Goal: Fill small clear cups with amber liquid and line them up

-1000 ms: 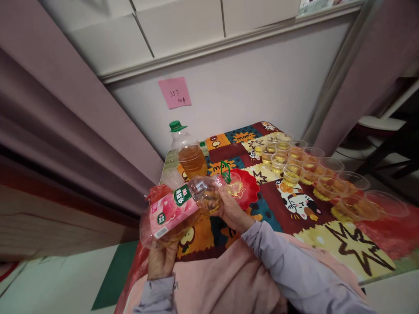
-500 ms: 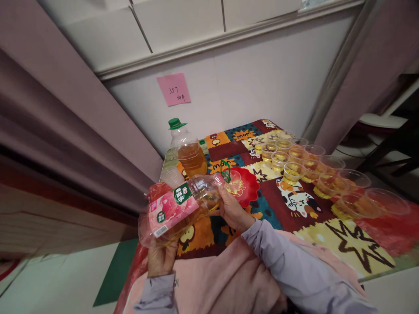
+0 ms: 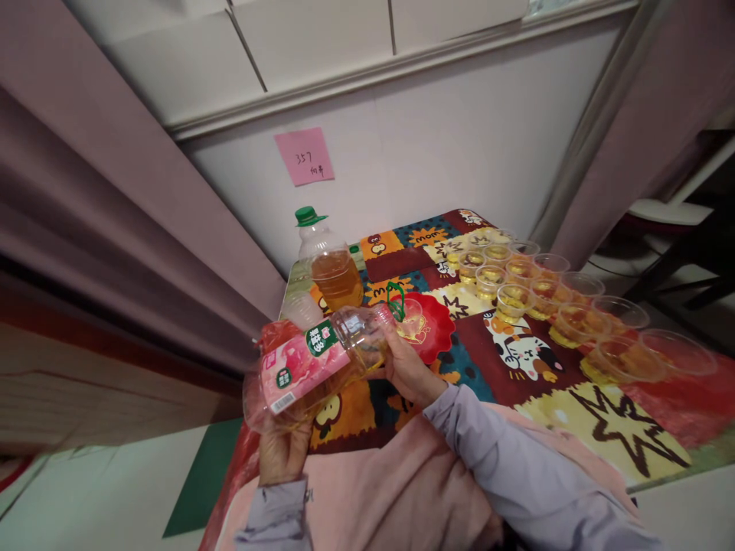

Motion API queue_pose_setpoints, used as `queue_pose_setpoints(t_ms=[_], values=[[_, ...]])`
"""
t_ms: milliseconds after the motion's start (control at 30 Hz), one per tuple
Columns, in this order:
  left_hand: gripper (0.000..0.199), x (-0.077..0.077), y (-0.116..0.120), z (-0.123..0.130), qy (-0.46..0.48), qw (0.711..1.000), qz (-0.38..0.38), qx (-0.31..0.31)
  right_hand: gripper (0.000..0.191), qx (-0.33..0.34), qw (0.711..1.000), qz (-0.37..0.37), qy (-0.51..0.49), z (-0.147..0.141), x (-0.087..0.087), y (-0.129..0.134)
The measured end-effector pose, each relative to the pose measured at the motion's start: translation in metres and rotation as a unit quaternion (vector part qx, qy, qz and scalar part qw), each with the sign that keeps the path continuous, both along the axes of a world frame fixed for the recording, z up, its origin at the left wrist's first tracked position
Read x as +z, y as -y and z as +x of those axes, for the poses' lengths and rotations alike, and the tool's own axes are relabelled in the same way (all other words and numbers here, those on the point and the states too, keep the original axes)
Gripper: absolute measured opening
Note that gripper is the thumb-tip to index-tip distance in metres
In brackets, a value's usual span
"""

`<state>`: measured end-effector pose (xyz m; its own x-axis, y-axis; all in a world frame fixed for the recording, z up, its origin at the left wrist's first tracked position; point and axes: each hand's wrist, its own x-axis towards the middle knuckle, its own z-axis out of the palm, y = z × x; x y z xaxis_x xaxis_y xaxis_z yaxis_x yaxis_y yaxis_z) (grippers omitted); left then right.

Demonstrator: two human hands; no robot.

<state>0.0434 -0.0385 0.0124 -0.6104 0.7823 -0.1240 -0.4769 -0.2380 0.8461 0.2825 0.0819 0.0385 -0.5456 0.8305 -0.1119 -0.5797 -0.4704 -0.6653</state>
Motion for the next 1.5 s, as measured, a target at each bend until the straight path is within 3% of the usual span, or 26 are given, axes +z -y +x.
queue_pose_setpoints(t_ms=[500, 800, 1000, 1200, 1500], values=[[0.066, 0.013, -0.001, 0.011, -0.029, 0.999, -0.022, 0.018, 0.056, 0.009, 1.0, -0.005, -0.007, -0.001, -0.003, -0.001], [0.063, 0.012, -0.003, 0.01, -0.015, 0.999, -0.032, 0.034, 0.056, 0.011, 1.0, 0.001, 0.0, 0.0, 0.0, 0.0], [0.077, 0.01, -0.002, 0.01, -0.04, 0.998, -0.036, 0.016, 0.055, 0.014, 1.0, -0.012, 0.003, 0.0, -0.001, 0.0], [0.065, 0.007, -0.001, 0.005, -0.029, 0.999, -0.043, 0.012, 0.06, 0.014, 1.0, -0.002, -0.003, 0.0, 0.0, 0.001], [0.076, 0.008, -0.001, 0.009, -0.029, 0.999, -0.031, 0.02, 0.055, 0.014, 1.0, -0.01, -0.003, -0.001, -0.004, 0.0]])
